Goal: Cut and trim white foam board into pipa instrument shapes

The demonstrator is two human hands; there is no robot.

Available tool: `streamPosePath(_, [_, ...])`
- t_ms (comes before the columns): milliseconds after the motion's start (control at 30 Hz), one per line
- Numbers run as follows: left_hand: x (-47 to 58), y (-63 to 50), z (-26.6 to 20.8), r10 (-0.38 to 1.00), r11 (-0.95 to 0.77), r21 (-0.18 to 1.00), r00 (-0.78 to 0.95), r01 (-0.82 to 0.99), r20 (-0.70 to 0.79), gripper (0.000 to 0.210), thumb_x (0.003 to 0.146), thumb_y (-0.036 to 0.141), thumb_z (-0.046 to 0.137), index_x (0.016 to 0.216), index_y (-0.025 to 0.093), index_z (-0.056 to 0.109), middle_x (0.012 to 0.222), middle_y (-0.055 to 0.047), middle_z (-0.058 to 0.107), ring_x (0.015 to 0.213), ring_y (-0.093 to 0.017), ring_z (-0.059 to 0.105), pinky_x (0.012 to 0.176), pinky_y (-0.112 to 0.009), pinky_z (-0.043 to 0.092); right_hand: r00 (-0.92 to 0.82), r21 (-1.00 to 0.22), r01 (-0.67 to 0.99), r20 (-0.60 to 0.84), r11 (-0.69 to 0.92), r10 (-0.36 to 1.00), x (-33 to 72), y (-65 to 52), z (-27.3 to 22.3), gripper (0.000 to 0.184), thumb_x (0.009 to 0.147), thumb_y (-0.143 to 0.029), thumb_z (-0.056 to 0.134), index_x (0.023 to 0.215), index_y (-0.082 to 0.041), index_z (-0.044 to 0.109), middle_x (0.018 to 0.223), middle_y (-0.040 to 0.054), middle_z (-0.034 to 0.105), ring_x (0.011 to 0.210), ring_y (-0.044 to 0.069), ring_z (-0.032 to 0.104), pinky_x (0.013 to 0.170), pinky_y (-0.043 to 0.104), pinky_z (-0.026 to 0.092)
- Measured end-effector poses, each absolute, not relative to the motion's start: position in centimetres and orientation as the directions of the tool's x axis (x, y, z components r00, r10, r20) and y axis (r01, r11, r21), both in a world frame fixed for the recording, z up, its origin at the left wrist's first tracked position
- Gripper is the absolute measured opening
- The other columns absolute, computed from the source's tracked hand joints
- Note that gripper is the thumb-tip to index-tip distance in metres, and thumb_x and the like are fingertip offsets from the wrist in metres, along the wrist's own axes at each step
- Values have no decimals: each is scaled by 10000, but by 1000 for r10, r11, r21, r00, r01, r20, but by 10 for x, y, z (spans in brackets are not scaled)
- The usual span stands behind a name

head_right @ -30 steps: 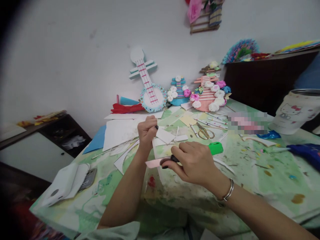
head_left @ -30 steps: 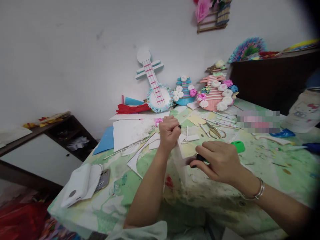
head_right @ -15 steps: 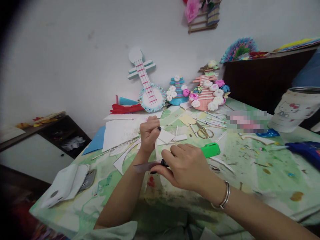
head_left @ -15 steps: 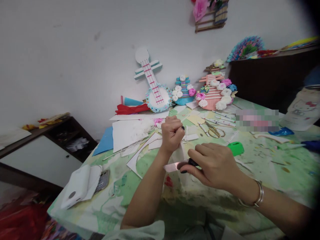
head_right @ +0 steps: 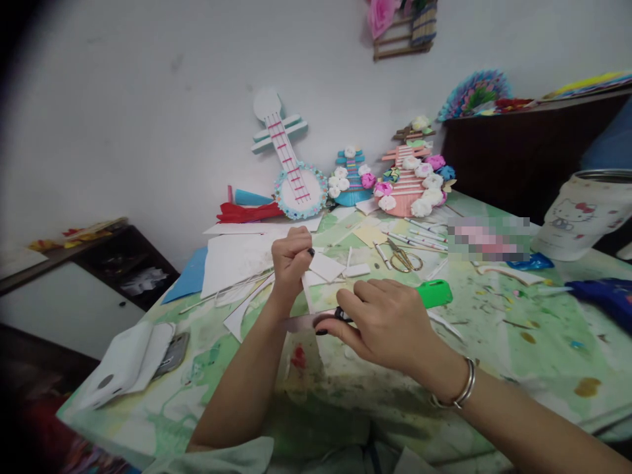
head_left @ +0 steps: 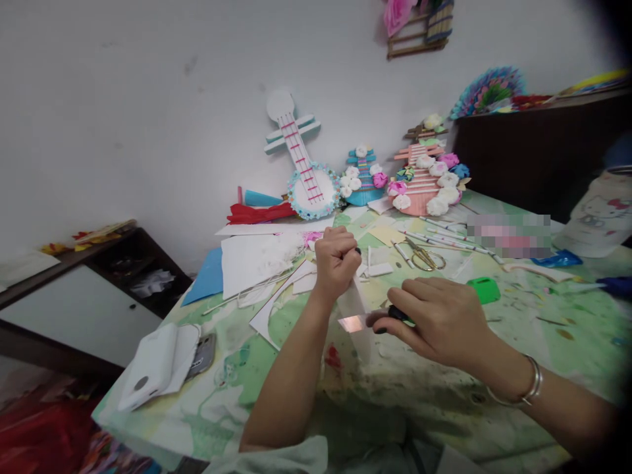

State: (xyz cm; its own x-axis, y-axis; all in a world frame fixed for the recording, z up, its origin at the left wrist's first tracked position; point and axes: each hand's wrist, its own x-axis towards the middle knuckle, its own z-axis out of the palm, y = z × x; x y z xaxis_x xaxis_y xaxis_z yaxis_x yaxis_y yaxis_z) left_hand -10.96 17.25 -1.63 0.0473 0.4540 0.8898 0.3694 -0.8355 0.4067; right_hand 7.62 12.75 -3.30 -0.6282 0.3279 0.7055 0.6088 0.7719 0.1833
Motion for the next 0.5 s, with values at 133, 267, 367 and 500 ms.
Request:
streamPosePath(133, [-109, 173, -15, 443, -831, 397, 32, 390, 896, 311, 690, 151, 414, 506, 206, 170, 479, 37, 178, 520, -134, 235, 590, -352, 213, -625, 174, 621, 698, 764, 349, 83, 132, -35, 415, 882, -533, 465, 668, -186, 548, 557, -8, 472, 523, 132, 435, 546, 283, 222])
streamPosePath(267, [-107, 172, -15, 446, -807, 388, 28, 446, 894, 297, 690, 146, 405, 504, 208, 181, 477, 35, 191, 527, -139, 253, 596, -357, 222, -621, 162, 615, 702, 771, 348, 81, 132, -33, 432, 888, -537, 455, 662, -181, 549, 562, -5, 489, 520, 129, 444, 537, 282, 220])
streamPosePath(367, [-105, 172, -15, 452, -794, 385, 34, 471, 891, 298, 694, 149, 407, 498, 206, 190, 477, 34, 197, 527, -137, 261, 599, -356, 225, -622, 166, 599, 712, 783, 324, 75, 130, -32, 431, 882, -550, 459, 672, -185, 552, 562, -8, 492, 525, 131, 449, 544, 284, 228])
streamPosePath(500, [-103, 174, -15, 449, -802, 370, 65, 469, 891, 301, 701, 154, 407, 494, 207, 196, 471, 34, 202, 519, -139, 264, 599, -356, 228, -634, 171, 584, 706, 793, 315, 69, 127, -29, 438, 885, -556, 447, 685, -184, 563, 568, -7, 496, 536, 136, 448, 548, 288, 223])
